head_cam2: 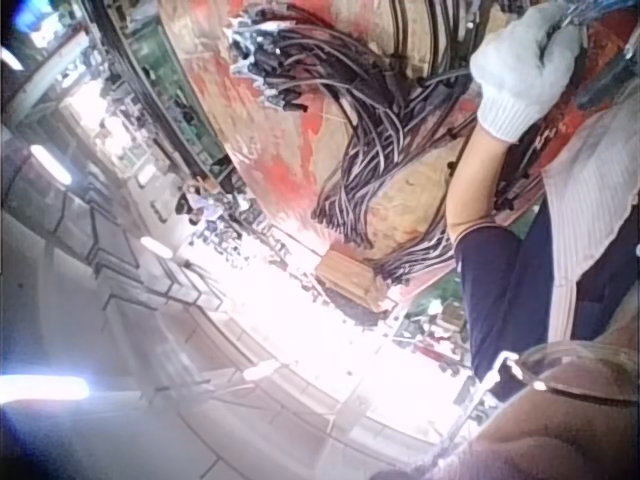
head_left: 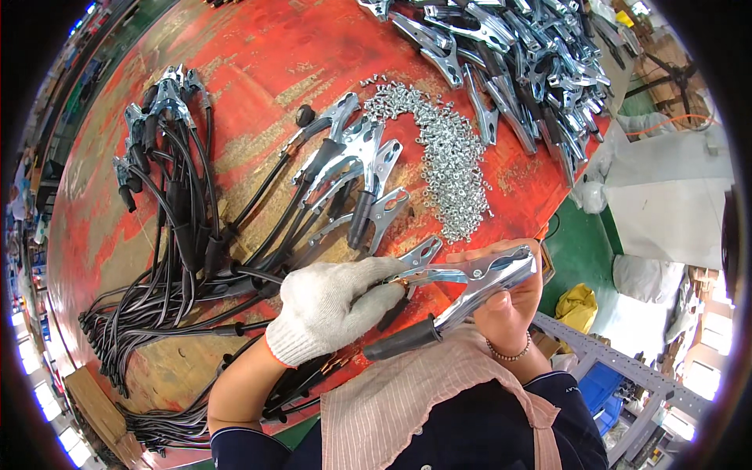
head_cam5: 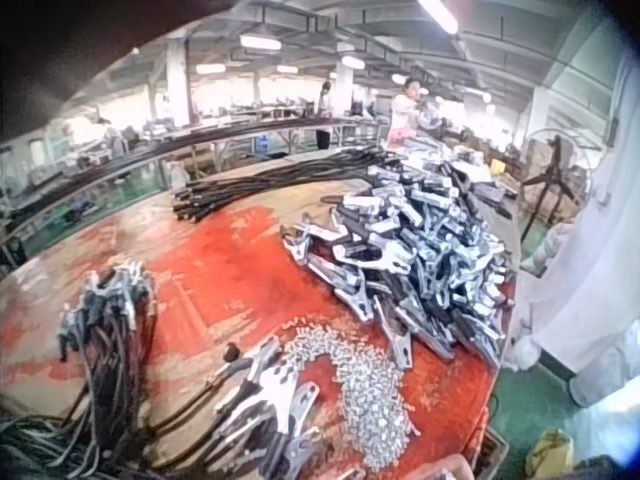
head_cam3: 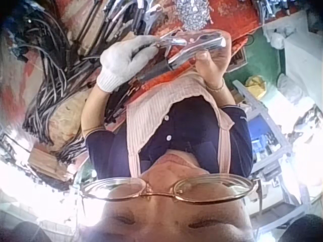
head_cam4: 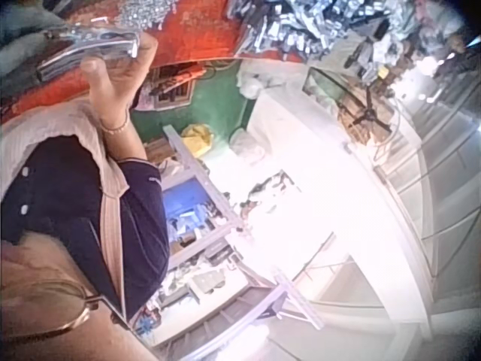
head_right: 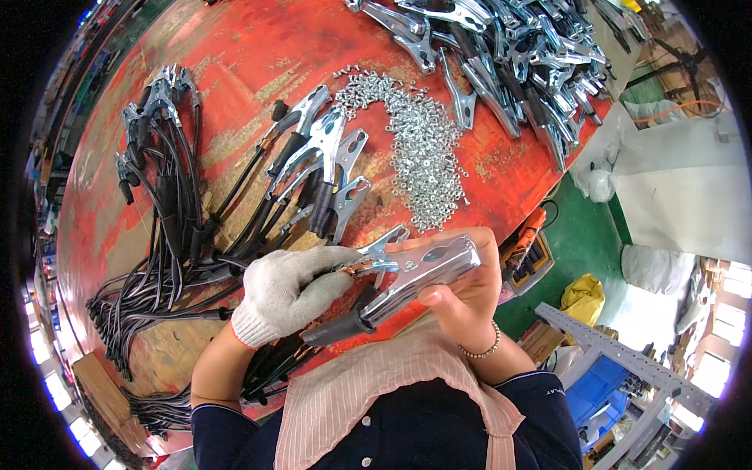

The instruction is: Assembling metal clips onto battery cables using a power drill.

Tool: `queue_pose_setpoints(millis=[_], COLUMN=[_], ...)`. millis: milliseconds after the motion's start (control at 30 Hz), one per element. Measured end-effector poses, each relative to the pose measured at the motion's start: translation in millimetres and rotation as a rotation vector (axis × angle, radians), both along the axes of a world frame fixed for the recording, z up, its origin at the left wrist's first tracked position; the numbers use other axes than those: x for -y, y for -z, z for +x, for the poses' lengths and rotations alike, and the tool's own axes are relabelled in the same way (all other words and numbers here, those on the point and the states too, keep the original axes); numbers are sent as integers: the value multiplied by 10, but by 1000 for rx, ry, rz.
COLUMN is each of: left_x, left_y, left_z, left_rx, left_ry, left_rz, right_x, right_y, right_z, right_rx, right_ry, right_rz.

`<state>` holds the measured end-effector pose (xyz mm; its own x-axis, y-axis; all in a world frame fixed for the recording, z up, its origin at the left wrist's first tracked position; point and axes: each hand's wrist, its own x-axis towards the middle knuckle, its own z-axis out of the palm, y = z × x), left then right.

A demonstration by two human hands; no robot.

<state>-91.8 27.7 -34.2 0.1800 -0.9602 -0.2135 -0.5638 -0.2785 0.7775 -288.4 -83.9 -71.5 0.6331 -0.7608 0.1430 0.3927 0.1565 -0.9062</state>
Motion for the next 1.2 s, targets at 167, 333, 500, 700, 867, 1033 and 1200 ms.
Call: queue_pose_setpoints(millis=[167, 333, 500, 700, 867, 1033, 1200], left_x=[8, 17, 19, 22, 10, 8, 34], left_y=[19, 19, 21, 4, 65, 38, 4], left_z=[-7, -18, -30, -12, -25, 7, -47], left_rx=[-6, 5, 30, 19, 5, 9, -65], left_ry=[-5, -19, -21, -13, -24, 6, 13], left_rz=[-2, -1, -25, -13, -35, 11, -60], right_x=[-13, -30, -49, -29, -37, -33, -23], right_y=[-43, -127, -95, -36, -56, -68, -41], right_z=[38, 72, 74, 40, 50, 61, 24], right_rx=[52, -28, -38, 59, 41, 65, 121], right_ry=[-12, 36, 39, -24, -8, -16, -87], right_rz=[51, 123, 99, 35, 49, 50, 11])
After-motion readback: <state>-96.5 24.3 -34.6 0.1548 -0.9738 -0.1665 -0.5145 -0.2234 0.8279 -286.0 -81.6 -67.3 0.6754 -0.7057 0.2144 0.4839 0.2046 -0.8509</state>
